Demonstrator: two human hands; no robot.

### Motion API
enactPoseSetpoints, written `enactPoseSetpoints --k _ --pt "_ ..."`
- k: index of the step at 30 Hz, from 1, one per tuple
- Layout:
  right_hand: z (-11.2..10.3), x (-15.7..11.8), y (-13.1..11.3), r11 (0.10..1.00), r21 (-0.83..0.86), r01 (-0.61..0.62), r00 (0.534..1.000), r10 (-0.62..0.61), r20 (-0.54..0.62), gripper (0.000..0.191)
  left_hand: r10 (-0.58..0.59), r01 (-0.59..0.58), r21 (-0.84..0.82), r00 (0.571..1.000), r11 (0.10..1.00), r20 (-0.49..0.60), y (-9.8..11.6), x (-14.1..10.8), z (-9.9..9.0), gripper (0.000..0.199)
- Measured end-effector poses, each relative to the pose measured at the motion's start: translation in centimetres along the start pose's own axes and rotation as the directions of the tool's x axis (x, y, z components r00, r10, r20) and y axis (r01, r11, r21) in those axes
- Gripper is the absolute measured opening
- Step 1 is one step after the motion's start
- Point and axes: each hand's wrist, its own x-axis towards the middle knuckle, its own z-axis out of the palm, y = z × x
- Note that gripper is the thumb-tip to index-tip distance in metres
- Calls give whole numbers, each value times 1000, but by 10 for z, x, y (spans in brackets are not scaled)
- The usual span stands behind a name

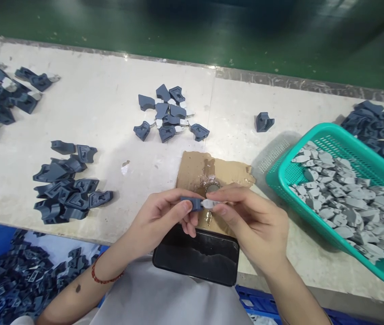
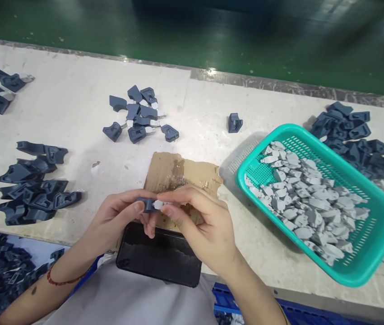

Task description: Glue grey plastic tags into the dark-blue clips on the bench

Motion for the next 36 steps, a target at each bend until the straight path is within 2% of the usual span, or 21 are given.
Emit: enactPoseSetpoints --k 7,11,14,18,25,31,36 --pt "-3 0 -2 998 -69 11 1000 -10 16 20 58 -70 243 997 967 56 1 -3 -1 41" --pt "-2 -1 -3 998 1 -60 998 60 5 20 71 -98 315 993 944 96 -1 -6 -5 50" --pt "0 0 -4 990 71 -119 993 119 4 19 35 -82 336 989 938 144 -2 -8 -8 44" --pt "2 3 -4 983 128 -136 991 134 17 19 13 -71 419 990 905 139 0 -9 -9 38" --pt "-2 0 -2 979 165 -118 987 97 129 20 -4 -68 454 988 888 157 7 -7 -5 42" --pt "0 1 -2 986 138 -91 989 74 125 16 8 -78 466 989 881 149 7 -6 -4 39" --pt "0 -1 1 999 31 -24 995 21 97 14 54 -109 471 990 875 129 2 -6 -5 38"
